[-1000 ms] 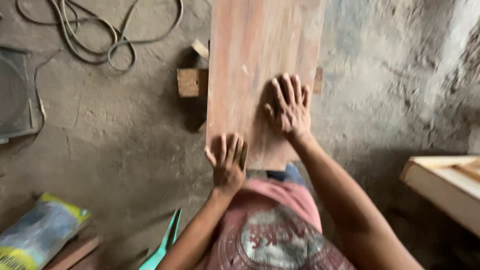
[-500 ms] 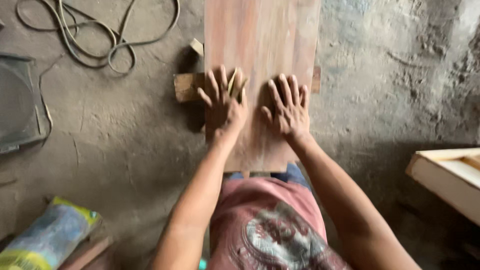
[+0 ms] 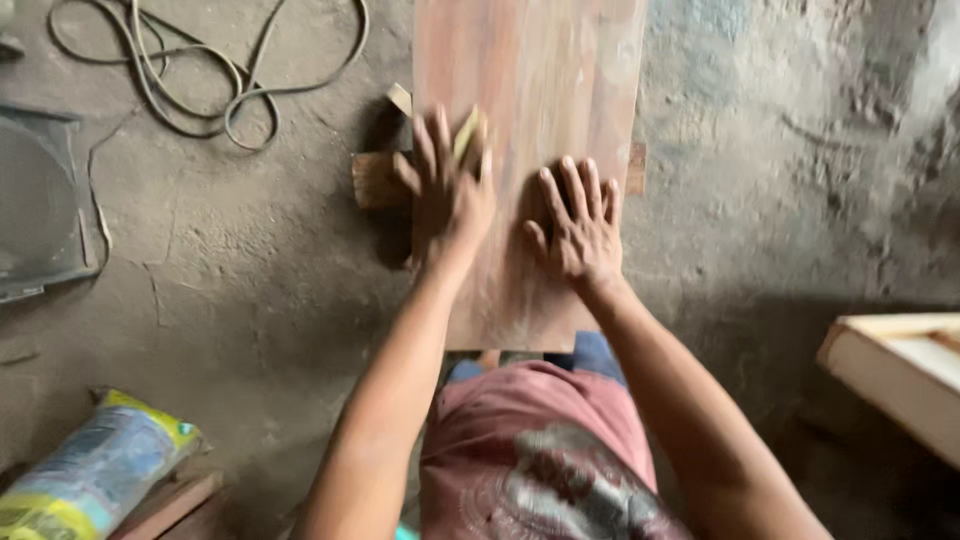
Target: The person sands a wooden board by hand using a piece of sandpaper, rubbing it across the surface and edges.
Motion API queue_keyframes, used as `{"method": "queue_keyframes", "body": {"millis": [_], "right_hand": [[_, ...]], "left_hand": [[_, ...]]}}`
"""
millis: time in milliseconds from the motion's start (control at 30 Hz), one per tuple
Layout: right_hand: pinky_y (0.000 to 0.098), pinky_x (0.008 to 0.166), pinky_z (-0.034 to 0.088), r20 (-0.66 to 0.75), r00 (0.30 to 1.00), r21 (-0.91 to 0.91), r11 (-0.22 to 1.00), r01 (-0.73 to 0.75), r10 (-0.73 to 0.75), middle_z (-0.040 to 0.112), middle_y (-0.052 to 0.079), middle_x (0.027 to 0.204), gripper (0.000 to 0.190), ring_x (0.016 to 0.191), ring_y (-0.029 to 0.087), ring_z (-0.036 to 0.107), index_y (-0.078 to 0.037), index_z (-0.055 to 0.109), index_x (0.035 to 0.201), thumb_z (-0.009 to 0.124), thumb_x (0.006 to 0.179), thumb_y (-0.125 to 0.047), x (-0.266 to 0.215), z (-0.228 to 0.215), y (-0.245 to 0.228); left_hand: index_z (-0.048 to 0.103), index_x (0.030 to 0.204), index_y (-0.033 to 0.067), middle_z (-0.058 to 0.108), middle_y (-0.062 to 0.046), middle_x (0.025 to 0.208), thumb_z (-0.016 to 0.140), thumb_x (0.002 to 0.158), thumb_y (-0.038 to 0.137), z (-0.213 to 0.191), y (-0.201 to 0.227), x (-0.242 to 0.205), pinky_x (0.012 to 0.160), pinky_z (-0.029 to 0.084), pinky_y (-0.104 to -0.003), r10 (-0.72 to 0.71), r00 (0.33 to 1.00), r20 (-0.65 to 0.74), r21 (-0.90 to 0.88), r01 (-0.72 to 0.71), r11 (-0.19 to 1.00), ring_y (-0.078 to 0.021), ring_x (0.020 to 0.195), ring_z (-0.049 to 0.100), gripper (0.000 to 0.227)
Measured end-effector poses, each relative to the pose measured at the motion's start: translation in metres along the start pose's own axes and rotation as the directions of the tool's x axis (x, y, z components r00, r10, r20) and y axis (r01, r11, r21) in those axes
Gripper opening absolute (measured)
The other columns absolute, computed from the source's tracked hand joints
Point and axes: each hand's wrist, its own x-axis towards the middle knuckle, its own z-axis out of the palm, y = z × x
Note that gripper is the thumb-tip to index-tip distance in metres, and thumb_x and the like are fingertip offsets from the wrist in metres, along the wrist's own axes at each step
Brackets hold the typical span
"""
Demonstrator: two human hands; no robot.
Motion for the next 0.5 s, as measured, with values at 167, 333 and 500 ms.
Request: {"method": "queue_keyframes", "body": {"millis": [167,333,500], "right_hand": [[0.0637,0.123,0.010,-0.032,0.999,-0.032,0.999,0.040,-0.041,0.026,0.015,0.170,0.075,0.158,0.038,0.017,-0.016,0.036,0.161,0.054,0.099,-0.054,0.009,0.002,0.003],[0.0619,0.126,0.011,-0.035,0.999,-0.036,0.999,0.012,-0.013,0.025,0.013,0.172,0.072,0.160,0.035,0.017,-0.019,0.036,0.163,0.052,0.102,-0.054,0.006,0.004,0.005],[0.0624,0.123,0.011,-0.043,0.999,-0.015,1.000,0.027,-0.028,0.026,0.015,0.169,0.075,0.157,0.038,0.018,-0.017,0.035,0.161,0.053,0.099,-0.053,0.011,-0.001,0.004]], "left_hand": [[0.050,0.147,0.0277,0.022,-0.016,0.166,0.044,0.103,0.041,-0.001,0.004,-0.009,0.115,0.008,-0.075,-0.099,0.988,0.120,0.111,0.086,0.990,-0.0439,0.153,0.011,0.047],[0.048,0.155,0.0188,0.028,-0.020,0.166,0.046,0.109,0.038,0.020,0.009,0.036,0.120,0.013,-0.074,0.035,0.996,-0.078,0.081,-0.029,0.996,-0.0450,0.155,0.018,0.049],[0.046,0.151,0.0267,0.030,-0.018,0.165,0.052,0.099,0.034,0.007,-0.012,-0.056,0.111,0.010,-0.081,0.048,0.996,0.079,0.067,-0.054,0.996,-0.0467,0.153,0.020,0.053]]}}
